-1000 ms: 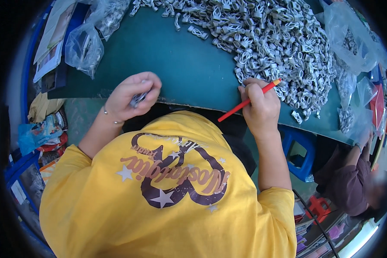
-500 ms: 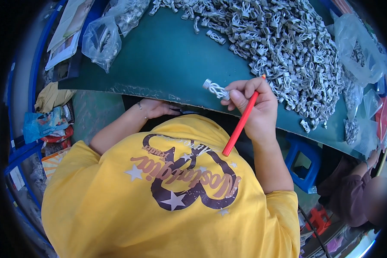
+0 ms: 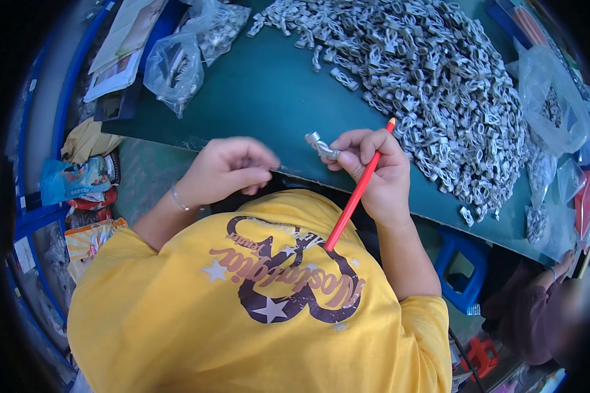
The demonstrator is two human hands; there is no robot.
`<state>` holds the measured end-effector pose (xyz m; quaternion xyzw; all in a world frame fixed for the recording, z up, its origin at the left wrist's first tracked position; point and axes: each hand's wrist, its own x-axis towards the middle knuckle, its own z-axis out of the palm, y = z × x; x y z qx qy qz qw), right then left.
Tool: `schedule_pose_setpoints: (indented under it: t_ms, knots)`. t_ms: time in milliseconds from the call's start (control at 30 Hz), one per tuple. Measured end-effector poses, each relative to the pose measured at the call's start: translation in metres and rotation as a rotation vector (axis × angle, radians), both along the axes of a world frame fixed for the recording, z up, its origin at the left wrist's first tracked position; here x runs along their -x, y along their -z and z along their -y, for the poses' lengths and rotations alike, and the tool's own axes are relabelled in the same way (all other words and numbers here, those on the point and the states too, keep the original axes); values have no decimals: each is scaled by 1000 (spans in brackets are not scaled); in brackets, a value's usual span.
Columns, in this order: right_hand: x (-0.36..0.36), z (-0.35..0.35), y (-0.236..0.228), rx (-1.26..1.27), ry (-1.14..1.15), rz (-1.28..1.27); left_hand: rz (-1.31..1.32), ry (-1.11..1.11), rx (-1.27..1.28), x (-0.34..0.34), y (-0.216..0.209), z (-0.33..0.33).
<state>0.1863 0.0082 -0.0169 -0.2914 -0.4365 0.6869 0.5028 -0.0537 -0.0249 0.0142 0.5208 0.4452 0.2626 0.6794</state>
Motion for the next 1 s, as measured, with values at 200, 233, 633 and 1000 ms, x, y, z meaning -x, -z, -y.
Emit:
schedule_pose_setpoints:
  t_ms: [200,233,633,1000]
  knots:
    - [6,-2,-7,-526,160,333,317,-296,32,-42,2,-20]
    - [5,-2,-8,-527,169,339,307,-324,39,-45,3,-20]
    - [15,-8,-15,-915,136,377,661,-306,581,-54,19,-31]
    - [-45,-67,-12,-997,553,1299,453,-303,426,-56,17,-28]
